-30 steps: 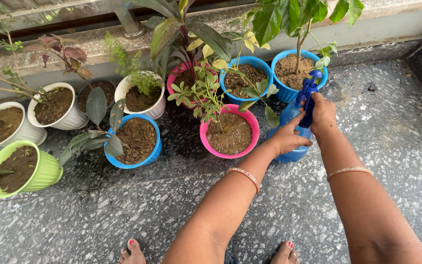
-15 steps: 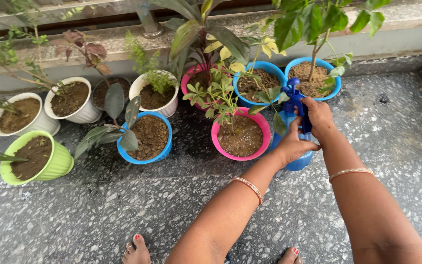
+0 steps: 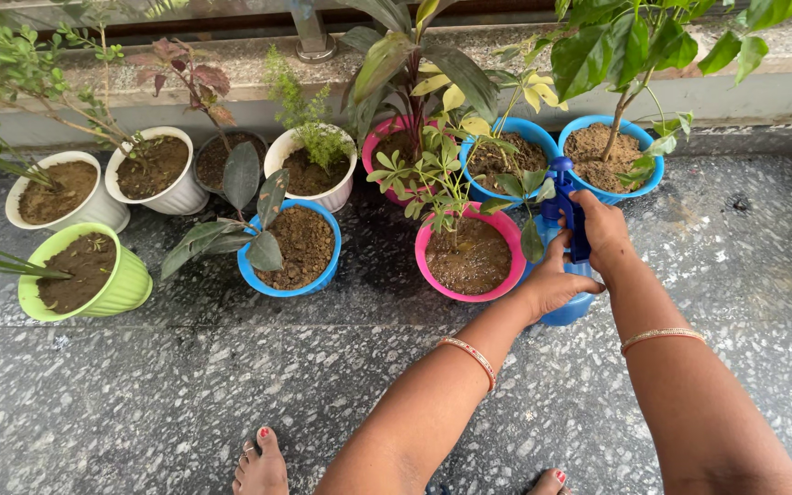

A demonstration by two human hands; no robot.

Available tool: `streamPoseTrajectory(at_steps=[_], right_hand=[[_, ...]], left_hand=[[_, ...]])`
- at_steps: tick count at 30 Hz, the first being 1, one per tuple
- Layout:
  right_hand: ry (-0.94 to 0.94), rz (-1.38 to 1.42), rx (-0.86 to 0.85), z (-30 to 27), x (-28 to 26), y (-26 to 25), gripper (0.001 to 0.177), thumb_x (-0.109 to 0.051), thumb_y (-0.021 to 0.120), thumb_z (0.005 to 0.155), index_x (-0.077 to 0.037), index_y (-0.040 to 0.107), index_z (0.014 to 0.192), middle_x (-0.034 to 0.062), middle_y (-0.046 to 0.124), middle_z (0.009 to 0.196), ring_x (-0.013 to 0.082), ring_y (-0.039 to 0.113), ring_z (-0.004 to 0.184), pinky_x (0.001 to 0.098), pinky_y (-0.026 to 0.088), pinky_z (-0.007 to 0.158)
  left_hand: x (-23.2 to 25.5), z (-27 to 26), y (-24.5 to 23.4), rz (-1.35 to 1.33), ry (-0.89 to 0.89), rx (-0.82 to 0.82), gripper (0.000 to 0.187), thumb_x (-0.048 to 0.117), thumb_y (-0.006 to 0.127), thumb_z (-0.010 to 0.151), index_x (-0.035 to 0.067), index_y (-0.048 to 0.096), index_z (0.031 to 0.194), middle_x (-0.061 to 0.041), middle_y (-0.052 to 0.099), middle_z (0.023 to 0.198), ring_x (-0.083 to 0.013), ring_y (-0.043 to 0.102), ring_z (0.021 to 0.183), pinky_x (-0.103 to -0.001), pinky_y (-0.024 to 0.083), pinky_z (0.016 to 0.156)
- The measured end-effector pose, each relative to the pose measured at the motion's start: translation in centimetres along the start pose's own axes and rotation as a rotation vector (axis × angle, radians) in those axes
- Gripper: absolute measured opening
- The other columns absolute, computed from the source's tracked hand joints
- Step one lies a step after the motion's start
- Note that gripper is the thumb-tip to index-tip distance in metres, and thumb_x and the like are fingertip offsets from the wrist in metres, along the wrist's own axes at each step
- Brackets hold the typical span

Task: The person uses a blue spray bottle to water several potted plants arranged on a tiled balcony floor. They move from pot to pot, spraying water onto the soil and leaves of each plant.

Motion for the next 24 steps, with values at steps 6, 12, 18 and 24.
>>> streamPoseTrajectory(at_steps=[6, 12, 18, 24], right_hand=[[0.018, 0.0, -0.002, -0.8, -0.6, 0.3, 0.027, -0.032, 0.064, 0.091, -0.005, 0.068, 0.091, 0.0069, 0.067, 0.078, 0.0197, 0.058, 0.055, 0.0432, 0.052, 0.049], [-0.049, -0.015, -0.004, -0.7, -0.4, 0.0, 0.029, -0.031, 0.063, 0.093, -0.003, 0.068, 0.093, 0.0078, 0.068, 0.079, 0.0197, 0.058, 0.055, 0.0389, 0.051, 0.05], [-0.09, 0.124, 0.056, -3.1, 0.4, -1.6, 0.032, -0.036, 0.066, 0.092, -0.005, 0.069, 0.094, 0.0069, 0.068, 0.079, 0.0172, 0.06, 0.058, 0.034, 0.049, 0.052], [0.071, 0.184, 0.093, -8.6, 4.4, -2.4, 0.041, -0.048, 0.062, 0.089, -0.007, 0.067, 0.09, 0.0053, 0.063, 0.072, 0.0195, 0.055, 0.055, 0.0357, 0.047, 0.049]], left_hand=[[0.5, -0.3, -0.1, -0.053, -0.016, -0.018, 0.119, 0.026, 0.083, 0.064, 0.01, 0.018, 0.163, -0.017, 0.046, 0.148, -0.0301, 0.046, 0.137, -0.042, 0.039, 0.111], [0.6, -1.0, -0.1, -0.051, -0.038, -0.015, 0.121, 0.026, 0.082, 0.063, 0.01, 0.015, 0.163, -0.016, 0.044, 0.149, -0.0294, 0.045, 0.137, -0.042, 0.04, 0.111], [-1.3, -1.3, 1.7, -0.117, 0.047, -0.062, 0.123, 0.023, 0.086, 0.064, 0.004, 0.018, 0.164, -0.018, 0.042, 0.151, -0.0312, 0.045, 0.138, -0.04, 0.04, 0.112], [-2.6, -6.2, 3.1, -0.03, 0.151, -0.014, 0.115, 0.02, 0.088, 0.066, 0.003, 0.02, 0.157, -0.021, 0.047, 0.147, -0.0288, 0.05, 0.132, -0.038, 0.047, 0.106]])
Point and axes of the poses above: each hand's wrist, its own z-axis towards the middle knuckle, its own y-axis out of the palm, x = y × z, the point moved 9 cm from there along z, towards the middle knuckle
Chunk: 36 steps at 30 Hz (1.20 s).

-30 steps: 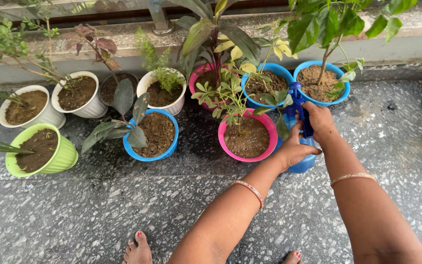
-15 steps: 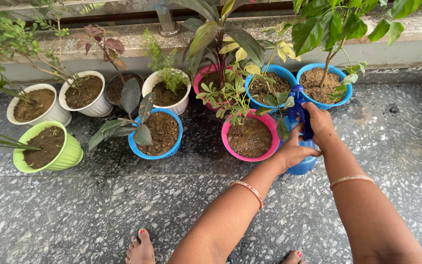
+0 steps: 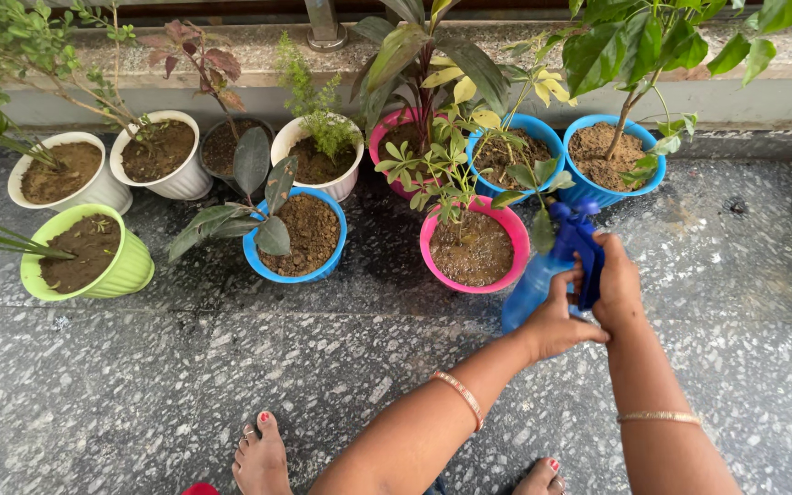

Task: The person uses a blue spray bottle to water several potted plants arranged on a tiled balcony floor. They move from pot to pot, spraying water onto the soil and leaves of each plant.

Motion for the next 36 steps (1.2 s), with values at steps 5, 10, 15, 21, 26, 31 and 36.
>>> streamPoseTrajectory(at_steps=[5, 10, 15, 21, 26, 31, 36], right_hand=[[0.192, -0.099, -0.105, -2.6, 3.6, 0.8, 0.045, -0.05, 0.061, 0.091, -0.005, 0.067, 0.088, 0.0054, 0.059, 0.066, 0.0176, 0.05, 0.052, 0.0327, 0.045, 0.048], [0.225, -0.081, -0.159, -4.8, 6.1, 2.6, 0.031, -0.034, 0.062, 0.089, -0.004, 0.068, 0.089, 0.0059, 0.059, 0.067, 0.0168, 0.053, 0.053, 0.0398, 0.054, 0.05], [0.227, -0.05, -0.149, -6.2, 6.3, 4.1, 0.031, -0.034, 0.061, 0.09, -0.004, 0.068, 0.089, 0.0049, 0.059, 0.067, 0.0162, 0.054, 0.054, 0.04, 0.054, 0.05], [0.143, -0.086, -0.11, -6.9, 5.4, 5.1, 0.033, -0.033, 0.064, 0.089, -0.001, 0.068, 0.09, 0.0064, 0.061, 0.068, 0.0174, 0.054, 0.052, 0.0358, 0.049, 0.048], [0.212, -0.056, -0.177, -9.3, 5.1, 8.9, 0.042, -0.045, 0.064, 0.089, -0.003, 0.067, 0.088, 0.0057, 0.06, 0.066, 0.0171, 0.052, 0.049, 0.0312, 0.045, 0.046], [0.172, -0.044, -0.375, -11.0, 4.2, 16.1, 0.045, -0.048, 0.063, 0.09, -0.003, 0.067, 0.088, 0.0052, 0.061, 0.067, 0.0169, 0.054, 0.052, 0.0303, 0.045, 0.049], [0.154, 0.029, -0.545, -10.0, 3.5, 23.8, 0.046, -0.05, 0.06, 0.091, -0.004, 0.067, 0.095, 0.0084, 0.066, 0.074, 0.0206, 0.062, 0.062, 0.0346, 0.054, 0.061]], left_hand=[[1.0, -6.0, -1.4, -0.005, -0.144, 0.055, 0.099, 0.015, 0.081, 0.069, 0.008, 0.025, 0.15, -0.015, 0.057, 0.129, -0.0236, 0.066, 0.106, -0.033, 0.057, 0.089], [2.1, -9.3, -3.9, 0.015, -0.13, 0.124, 0.089, 0.015, 0.083, 0.071, 0.009, 0.033, 0.145, -0.012, 0.063, 0.12, -0.0206, 0.067, 0.106, -0.034, 0.058, 0.087], [3.0, -10.4, -5.2, 0.047, -0.214, 0.148, 0.09, 0.018, 0.082, 0.07, 0.012, 0.032, 0.144, -0.012, 0.064, 0.116, -0.0198, 0.068, 0.094, -0.034, 0.057, 0.083], [5.2, -11.1, -6.3, 0.041, -0.238, 0.135, 0.083, 0.019, 0.081, 0.072, 0.015, 0.033, 0.14, -0.009, 0.064, 0.111, -0.0185, 0.069, 0.087, -0.033, 0.057, 0.082], [7.9, -13.1, -8.6, 0.206, -0.203, 0.317, 0.07, 0.019, 0.078, 0.079, 0.016, 0.036, 0.135, -0.005, 0.067, 0.102, -0.0193, 0.07, 0.078, -0.034, 0.055, 0.073], [11.4, -15.4, -13.6, 0.233, -0.127, 0.466, 0.065, 0.011, 0.076, 0.079, 0.015, 0.04, 0.133, -0.007, 0.068, 0.096, -0.019, 0.07, 0.073, -0.035, 0.056, 0.067], [13.4, -14.9, -20.8, 0.296, 0.077, 0.642, 0.057, 0.002, 0.073, 0.084, 0.012, 0.046, 0.133, -0.007, 0.071, 0.095, -0.0189, 0.072, 0.075, -0.034, 0.058, 0.068]])
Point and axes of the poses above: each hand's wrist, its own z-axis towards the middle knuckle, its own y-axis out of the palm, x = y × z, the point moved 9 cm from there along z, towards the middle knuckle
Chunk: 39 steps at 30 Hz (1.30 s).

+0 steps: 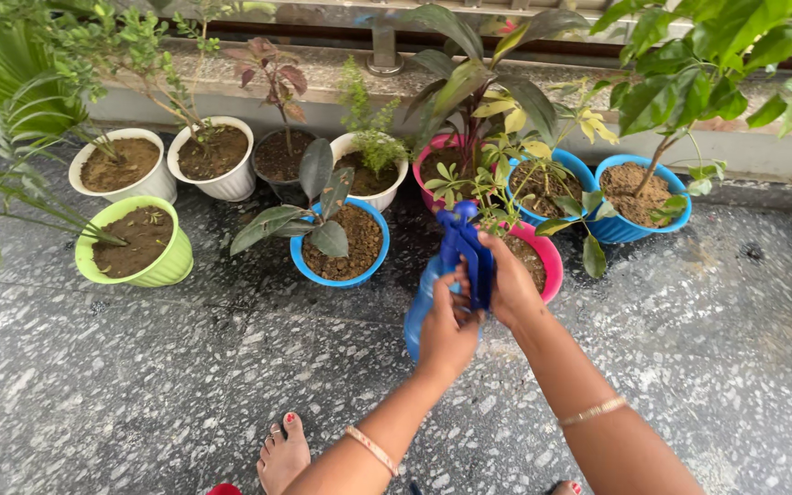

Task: The person uses a blue spray bottle to water several potted plants arranged on a tiled balcony floor. They move from pot to pot, spraying water onto the soil and leaves of each plant.

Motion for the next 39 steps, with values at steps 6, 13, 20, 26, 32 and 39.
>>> streamPoseTrajectory(at_steps=[6, 13, 20, 26, 32, 39], right_hand=[[-0.032, -0.053, 0.013, 5.7, -1.8, 2.5, 0.045, -0.047, 0.057, 0.095, -0.003, 0.065, 0.101, 0.0129, 0.071, 0.087, 0.0255, 0.07, 0.076, 0.0405, 0.06, 0.075], [-0.122, 0.019, 0.061, 12.0, -2.0, 0.8, 0.034, -0.031, 0.053, 0.103, 0.001, 0.063, 0.105, 0.0161, 0.07, 0.09, 0.0284, 0.071, 0.079, 0.0474, 0.062, 0.074], [-0.152, -0.063, 0.132, 14.3, -0.8, -0.3, 0.03, -0.024, 0.055, 0.101, 0.002, 0.063, 0.113, 0.017, 0.073, 0.097, 0.0277, 0.072, 0.079, 0.0435, 0.062, 0.073], [-0.119, -0.101, 0.153, 13.8, -0.3, -0.1, 0.031, -0.028, 0.061, 0.101, 0.0, 0.061, 0.115, 0.0148, 0.072, 0.095, 0.0275, 0.072, 0.079, 0.0436, 0.06, 0.07], [-0.193, -0.089, 0.041, 14.5, -0.6, 0.0, 0.037, -0.029, 0.063, 0.097, 0.003, 0.064, 0.116, 0.0162, 0.074, 0.096, 0.0281, 0.073, 0.08, 0.045, 0.063, 0.071], [-0.052, -0.134, 0.095, 9.3, -1.5, 2.1, 0.048, -0.046, 0.056, 0.101, -0.002, 0.062, 0.116, 0.0167, 0.072, 0.094, 0.0283, 0.073, 0.079, 0.0454, 0.06, 0.07]], left_hand=[[-4.3, 6.9, -2.1, 0.105, -0.001, 0.019, 0.056, 0.003, 0.073, 0.084, 0.014, 0.049, 0.133, -0.009, 0.073, 0.088, -0.0246, 0.077, 0.08, -0.038, 0.058, 0.071], [-7.6, 12.6, -2.3, 0.151, -0.136, -0.078, 0.058, 0.001, 0.072, 0.081, 0.021, 0.057, 0.133, -0.009, 0.076, 0.092, -0.0287, 0.075, 0.089, -0.041, 0.056, 0.078], [-9.0, 12.9, -2.4, 0.137, -0.232, -0.11, 0.06, -0.001, 0.07, 0.08, 0.02, 0.059, 0.136, -0.008, 0.076, 0.091, -0.0244, 0.074, 0.088, -0.039, 0.055, 0.077], [-9.2, 12.2, -3.0, 0.077, -0.304, -0.117, 0.063, -0.002, 0.07, 0.08, 0.02, 0.059, 0.138, -0.008, 0.075, 0.087, -0.0187, 0.074, 0.083, -0.035, 0.054, 0.074], [-9.0, 11.9, -2.7, 0.081, -0.294, -0.097, 0.062, -0.003, 0.07, 0.08, 0.019, 0.06, 0.138, -0.007, 0.075, 0.086, -0.018, 0.073, 0.081, -0.035, 0.055, 0.073], [-8.0, 10.4, -2.9, 0.112, -0.249, -0.063, 0.058, -0.002, 0.073, 0.079, 0.017, 0.063, 0.133, -0.007, 0.075, 0.085, -0.0177, 0.073, 0.08, -0.033, 0.055, 0.072]])
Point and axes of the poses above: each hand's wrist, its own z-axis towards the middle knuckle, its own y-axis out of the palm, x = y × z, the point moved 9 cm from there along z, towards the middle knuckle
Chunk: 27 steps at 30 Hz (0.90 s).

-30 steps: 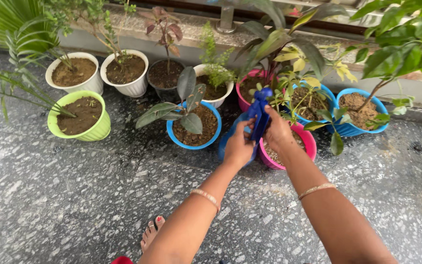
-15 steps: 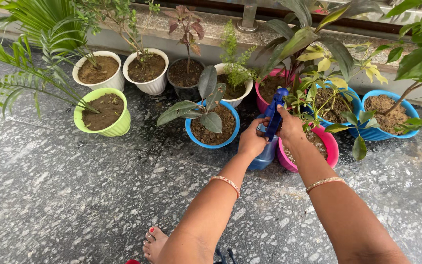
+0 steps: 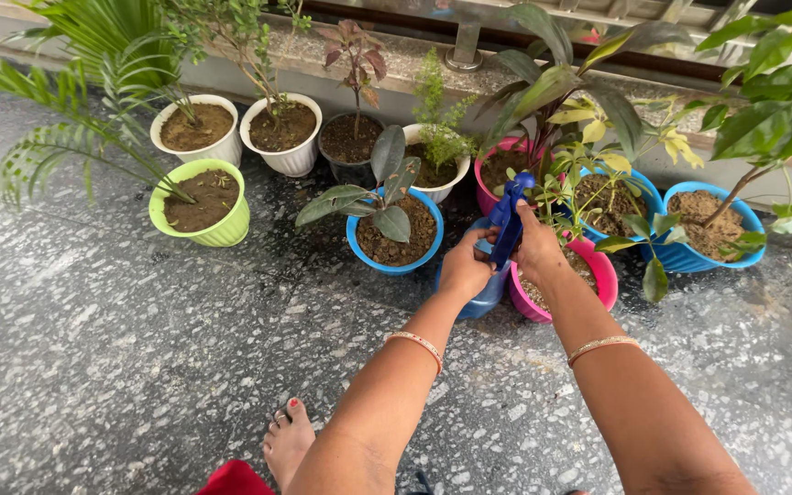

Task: The person uses a blue spray bottle to water several potted plants arranged on a tiled balcony floor. They move from pot to pot, spraying water onto the soil and leaves of each plant.

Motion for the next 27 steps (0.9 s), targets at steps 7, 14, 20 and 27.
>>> streamPoseTrajectory(at_steps=[7, 14, 20, 27], right_hand=[[-0.093, 0.002, -0.069, 1.7, 0.3, -0.9, 0.036, -0.034, 0.056, 0.101, -0.001, 0.062, 0.114, 0.013, 0.074, 0.095, 0.0251, 0.073, 0.081, 0.0423, 0.06, 0.072], [-0.151, -0.173, -0.06, 2.4, -1.6, 2.2, 0.039, -0.041, 0.063, 0.096, -0.003, 0.065, 0.107, 0.0099, 0.071, 0.088, 0.0223, 0.071, 0.074, 0.0395, 0.056, 0.061], [-0.046, -0.297, -0.035, 3.4, -2.4, 6.0, 0.04, -0.042, 0.067, 0.094, -0.003, 0.071, 0.102, 0.0094, 0.071, 0.084, 0.021, 0.067, 0.069, 0.0362, 0.057, 0.062], [-0.207, -0.332, 0.034, 1.6, -1.3, 2.1, 0.033, -0.032, 0.065, 0.095, 0.0, 0.071, 0.096, 0.0113, 0.072, 0.082, 0.0217, 0.067, 0.07, 0.0358, 0.054, 0.065]], left_hand=[[2.0, -1.1, -0.5, -0.066, 0.011, -0.029, 0.06, -0.004, 0.07, 0.079, 0.016, 0.062, 0.134, -0.009, 0.075, 0.086, -0.0188, 0.074, 0.077, -0.034, 0.055, 0.066], [1.4, 0.9, -1.4, -0.13, 0.084, 0.039, 0.058, 0.0, 0.077, 0.079, 0.01, 0.053, 0.132, -0.01, 0.075, 0.086, -0.021, 0.075, 0.077, -0.036, 0.058, 0.07], [-1.4, 4.2, -1.4, -0.214, 0.095, 0.017, 0.068, -0.001, 0.072, 0.08, 0.01, 0.044, 0.14, -0.011, 0.074, 0.096, -0.0227, 0.075, 0.088, -0.037, 0.058, 0.079], [-4.2, 2.5, 3.3, -0.493, 0.093, -0.21, 0.088, -0.001, 0.073, 0.079, 0.014, 0.029, 0.153, -0.016, 0.063, 0.115, -0.0224, 0.069, 0.098, -0.036, 0.058, 0.083]])
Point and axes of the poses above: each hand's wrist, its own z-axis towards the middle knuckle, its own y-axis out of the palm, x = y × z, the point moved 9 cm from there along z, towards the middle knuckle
